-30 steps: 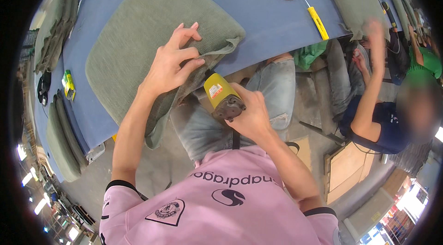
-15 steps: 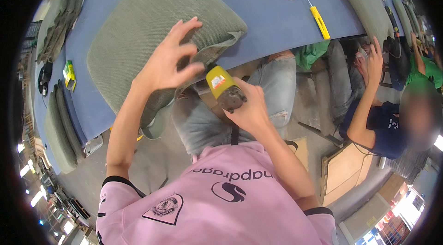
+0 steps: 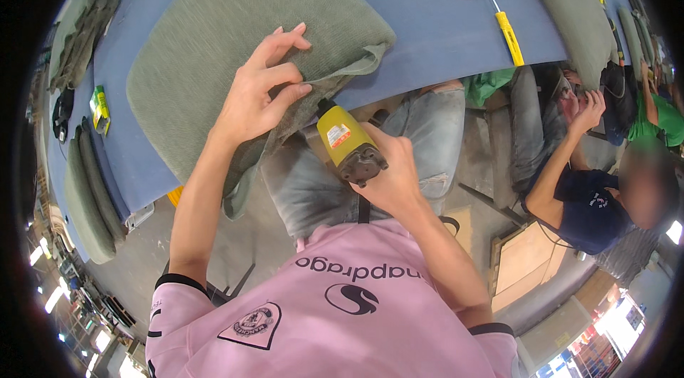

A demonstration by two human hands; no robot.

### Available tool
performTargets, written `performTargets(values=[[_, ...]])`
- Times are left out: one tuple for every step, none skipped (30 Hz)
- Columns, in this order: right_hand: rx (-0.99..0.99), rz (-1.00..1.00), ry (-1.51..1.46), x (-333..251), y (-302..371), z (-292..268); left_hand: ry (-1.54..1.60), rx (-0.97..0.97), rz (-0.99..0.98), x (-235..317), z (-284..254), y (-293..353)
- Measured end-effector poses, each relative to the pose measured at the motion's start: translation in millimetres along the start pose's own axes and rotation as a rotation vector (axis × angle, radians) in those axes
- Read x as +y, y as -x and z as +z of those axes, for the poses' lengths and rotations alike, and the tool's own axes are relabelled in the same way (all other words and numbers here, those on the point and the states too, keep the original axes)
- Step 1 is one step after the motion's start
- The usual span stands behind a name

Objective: The person staples fabric onto a cushion using a staple gun, then uses a screwdriver to tuck and smooth the edges. The person repeats this process on multiple cushions at a work table.

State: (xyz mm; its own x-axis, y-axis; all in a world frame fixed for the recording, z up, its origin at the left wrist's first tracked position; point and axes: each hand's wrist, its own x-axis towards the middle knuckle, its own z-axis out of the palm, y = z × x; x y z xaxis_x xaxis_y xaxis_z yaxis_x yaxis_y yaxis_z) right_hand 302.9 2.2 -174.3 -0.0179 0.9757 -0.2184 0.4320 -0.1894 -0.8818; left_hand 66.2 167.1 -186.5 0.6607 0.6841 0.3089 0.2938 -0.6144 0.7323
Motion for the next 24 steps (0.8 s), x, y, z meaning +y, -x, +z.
performTargets(values=[[-0.01, -0.012, -0.004, -3.1, -2.0, -1.1, -0.001, -0.002, -0.001, 0.4, -1.2, -1.4], [-0.019, -0.023, -0.008, -5.9, -3.2, -1.9, -0.002, -0.003, -0.001, -0.3, -0.5, -1.9], [-0.028, -0.035, -0.013, -6.2, -3.9, -1.4, -0.007, -0.001, 0.0, -2.9, 2.4, -2.5], [0.018, -0.086, 0.036, -0.5, -8.0, 1.0, -0.012, 0.0, 0.006, -5.7, 4.4, -6.0], [0.06, -0.136, 0.086, 9.1, -10.0, 4.9, -0.016, 0.002, 0.009, -2.9, 5.3, -5.8], [0.103, -0.186, 0.136, 17.1, -8.4, 9.0, -0.006, -0.009, -0.005, -0.9, 6.6, -2.0], [0.208, -0.244, 0.17, 20.8, -8.5, 12.3, -0.019, -0.008, -0.002, -1.3, 3.3, -3.0], [0.318, -0.294, 0.205, 20.9, -3.6, 17.7, -0.023, -0.013, 0.003, -0.5, -2.6, -5.4], [0.323, -0.289, 0.173, 17.4, -1.8, 16.5, -0.072, -0.061, 0.036, 5.9, -10.7, -5.6], [0.324, -0.277, 0.139, 15.9, 2.5, 16.2, -0.119, -0.108, 0.061, 13.0, -15.7, -0.5], [0.219, -0.211, 0.042, 12.8, 4.1, 10.8, -0.166, -0.155, 0.085, 17.8, -19.2, 1.2], [0.111, -0.143, -0.054, 8.4, 3.3, 6.0, -0.192, -0.179, 0.094, 19.8, -20.6, -2.5], [0.13, -0.169, -0.024, 1.6, 5.5, 5.2, -0.16, -0.147, 0.086, 16.6, -18.7, -0.9], [0.149, -0.195, 0.006, -7.5, 6.6, 4.9, -0.129, -0.116, 0.078, 9.3, -15.4, 0.1], [0.166, -0.216, 0.028, -9.5, 6.9, 6.2, -0.099, -0.084, 0.07, 4.9, -13.0, 2.1], [0.19, -0.233, 0.051, -11.0, 7.1, 8.2, -0.069, -0.063, 0.063, 2.9, -11.0, 3.7], [0.213, -0.246, 0.065, -8.6, 6.3, 11.3, -0.04, -0.042, 0.055, 1.7, -9.1, 4.9], [0.204, -0.235, 0.065, -7.9, 4.8, 12.5, -0.012, -0.02, 0.047, 1.2, -7.9, 5.5], [0.19, -0.226, 0.064, -6.8, 3.1, 13.3, -0.008, -0.015, 0.042, 1.5, -6.8, 6.1], [0.143, -0.195, 0.048, -6.0, 1.0, 11.9, -0.004, -0.01, 0.037, 2.2, -5.8, 6.6], [0.098, -0.163, 0.033, -5.6, -0.7, 11.1, 0.001, -0.005, 0.032, 2.6, -5.5, 7.5], [0.081, -0.146, 0.01, -5.2, -1.8, 10.6, -0.007, -0.01, 0.033, 2.8, -5.6, 7.9], [0.065, -0.13, -0.012, -5.0, -2.6, 10.2, -0.015, -0.016, 0.034, 3.7, -6.1, 7.9], [0.049, -0.113, -0.035, -4.1, -3.1, 9.9, -0.022, -0.022, 0.036, 3.4, -5.6, 7.9]])
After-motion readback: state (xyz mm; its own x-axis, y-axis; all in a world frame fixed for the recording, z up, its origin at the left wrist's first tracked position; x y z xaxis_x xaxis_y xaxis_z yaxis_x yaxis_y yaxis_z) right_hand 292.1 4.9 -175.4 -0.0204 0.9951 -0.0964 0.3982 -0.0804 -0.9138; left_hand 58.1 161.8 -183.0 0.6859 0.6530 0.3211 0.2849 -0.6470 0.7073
